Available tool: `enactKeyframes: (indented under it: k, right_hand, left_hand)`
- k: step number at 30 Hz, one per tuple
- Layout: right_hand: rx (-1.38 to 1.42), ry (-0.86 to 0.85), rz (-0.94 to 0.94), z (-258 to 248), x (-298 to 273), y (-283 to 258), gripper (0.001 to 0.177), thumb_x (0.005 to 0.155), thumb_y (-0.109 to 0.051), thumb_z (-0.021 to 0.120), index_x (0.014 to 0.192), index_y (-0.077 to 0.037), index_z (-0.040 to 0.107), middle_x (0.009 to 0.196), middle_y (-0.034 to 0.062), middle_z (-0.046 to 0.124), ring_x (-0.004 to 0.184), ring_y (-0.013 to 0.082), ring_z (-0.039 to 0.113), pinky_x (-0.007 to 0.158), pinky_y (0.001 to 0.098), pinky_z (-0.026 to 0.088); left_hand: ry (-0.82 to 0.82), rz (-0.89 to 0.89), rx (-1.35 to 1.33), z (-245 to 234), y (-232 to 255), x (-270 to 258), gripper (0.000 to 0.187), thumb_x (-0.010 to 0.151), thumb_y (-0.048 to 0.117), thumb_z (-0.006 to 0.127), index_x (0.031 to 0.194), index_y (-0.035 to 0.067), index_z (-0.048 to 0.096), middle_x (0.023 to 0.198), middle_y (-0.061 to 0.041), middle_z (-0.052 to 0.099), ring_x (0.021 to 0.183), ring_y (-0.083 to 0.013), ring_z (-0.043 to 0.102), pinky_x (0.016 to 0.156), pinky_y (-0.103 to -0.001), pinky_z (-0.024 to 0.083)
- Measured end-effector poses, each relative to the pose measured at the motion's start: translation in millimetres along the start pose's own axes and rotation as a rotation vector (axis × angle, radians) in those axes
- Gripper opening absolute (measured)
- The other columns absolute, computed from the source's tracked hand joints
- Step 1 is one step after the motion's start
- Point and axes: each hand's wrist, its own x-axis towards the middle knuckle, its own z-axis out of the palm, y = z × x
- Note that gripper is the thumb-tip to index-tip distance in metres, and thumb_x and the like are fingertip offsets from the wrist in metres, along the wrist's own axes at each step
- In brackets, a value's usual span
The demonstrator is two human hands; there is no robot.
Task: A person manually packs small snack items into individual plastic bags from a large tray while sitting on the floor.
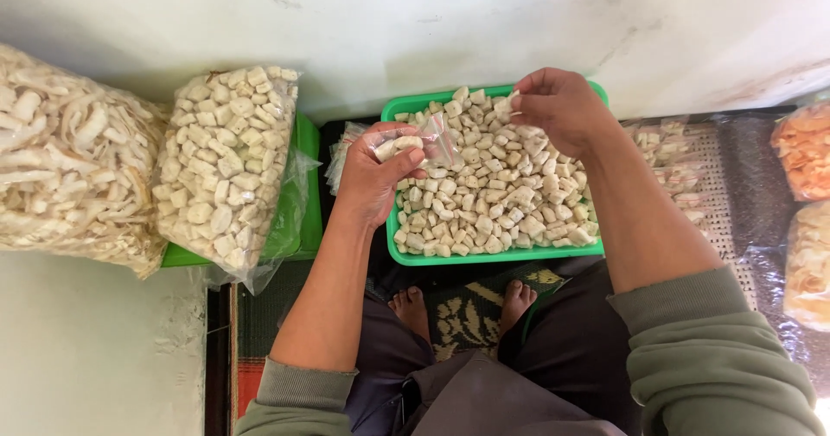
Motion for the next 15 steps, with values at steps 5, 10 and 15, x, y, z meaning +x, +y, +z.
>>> enactKeyframes:
  k: [5,10,15]
  right_hand:
    - [0.224,-0.102,-0.055,19,-58,-39,0.014,0.086,0.010,0.066,0.097,0.001,0.063,0.081,0.0039,0.058,0.074,0.0195,0.070,0.075,0.0470,0.070]
    - [0.247,-0.191,-0.140,25,-91,-31,0.019,0.087,0.013,0.064,0.105,0.008,0.065,0.087,0.0048,0.052,0.073,0.0201,0.068,0.064,0.0505,0.071]
    - [-0.119,-0.093,-0.305,27,-113,-15,0.039,0.084,0.010,0.078,0.121,0.008,0.066,0.089,0.0176,0.059,0.071,0.0249,0.071,0.063,0.0415,0.068]
  left_hand:
    - [-0.023,-0.014,0.000,11,-2,-4,0.038,0.076,-0.006,0.086,0.109,-0.004,0.069,0.094,-0.022,0.076,0.081,-0.0329,0.078,0.059,-0.035,0.069]
    - [-0.039,-0.032,0.001,22,-2,-13,0.037,0.075,-0.006,0.087,0.108,-0.003,0.070,0.096,-0.024,0.077,0.082,-0.0310,0.079,0.058,-0.032,0.068]
    - [-0.062,-0.051,0.020,25,-10,-17,0.037,0.074,-0.006,0.087,0.107,-0.005,0.071,0.094,-0.024,0.077,0.081,-0.0307,0.079,0.056,-0.031,0.068]
